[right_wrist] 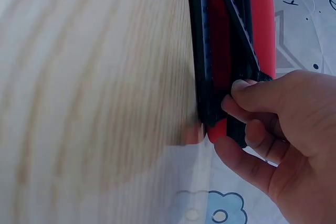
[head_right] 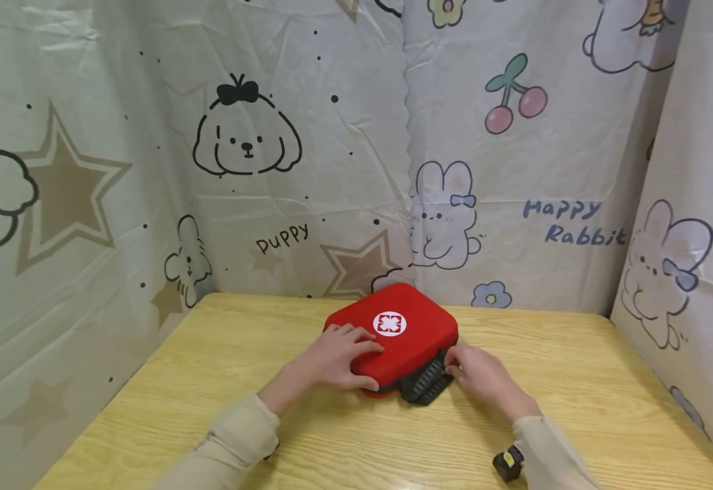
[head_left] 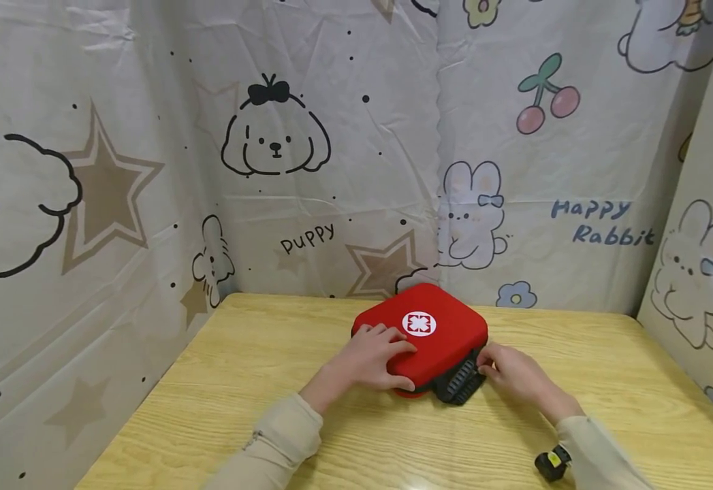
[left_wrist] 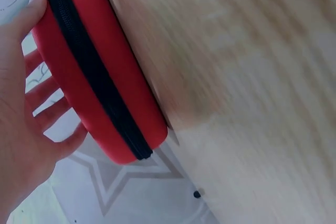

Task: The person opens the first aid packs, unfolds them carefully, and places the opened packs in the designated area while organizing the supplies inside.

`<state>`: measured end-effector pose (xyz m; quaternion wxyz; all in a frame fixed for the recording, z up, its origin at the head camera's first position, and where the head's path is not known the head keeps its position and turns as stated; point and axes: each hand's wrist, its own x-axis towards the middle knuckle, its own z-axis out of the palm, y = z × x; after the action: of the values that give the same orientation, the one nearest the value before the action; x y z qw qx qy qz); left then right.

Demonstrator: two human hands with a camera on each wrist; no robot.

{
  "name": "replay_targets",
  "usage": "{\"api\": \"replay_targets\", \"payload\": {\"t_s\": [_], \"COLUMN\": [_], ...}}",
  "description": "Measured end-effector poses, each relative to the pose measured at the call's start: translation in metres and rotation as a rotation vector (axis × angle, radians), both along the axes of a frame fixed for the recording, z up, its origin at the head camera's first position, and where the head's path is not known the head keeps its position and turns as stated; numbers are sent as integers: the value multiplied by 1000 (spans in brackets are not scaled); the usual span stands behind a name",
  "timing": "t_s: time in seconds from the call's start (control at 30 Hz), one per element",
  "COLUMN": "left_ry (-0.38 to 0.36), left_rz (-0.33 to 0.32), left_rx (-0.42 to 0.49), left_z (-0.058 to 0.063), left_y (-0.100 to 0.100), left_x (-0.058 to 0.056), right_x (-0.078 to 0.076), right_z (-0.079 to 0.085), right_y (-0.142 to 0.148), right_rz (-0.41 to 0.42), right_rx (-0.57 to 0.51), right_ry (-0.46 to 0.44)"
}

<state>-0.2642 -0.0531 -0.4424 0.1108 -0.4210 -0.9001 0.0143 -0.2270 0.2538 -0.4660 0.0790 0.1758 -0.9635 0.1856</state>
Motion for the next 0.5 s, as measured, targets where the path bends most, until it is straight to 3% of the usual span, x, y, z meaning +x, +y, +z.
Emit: {"api": "replay_targets", "payload": {"t_s": [0.23,0.5], "left_ry": [21,60], "left_rz": [53,64], "left_rx": [-5,-14], "left_z": [-1,-1], "left_y": [6,14], "left_x": [9,14], "right_x": [2,8], "right_z": [2,6], "right_y": [-4,-7], "right_rz": [36,94], "right_rx": [-6,18], "right_ry": [-11,-4]}}
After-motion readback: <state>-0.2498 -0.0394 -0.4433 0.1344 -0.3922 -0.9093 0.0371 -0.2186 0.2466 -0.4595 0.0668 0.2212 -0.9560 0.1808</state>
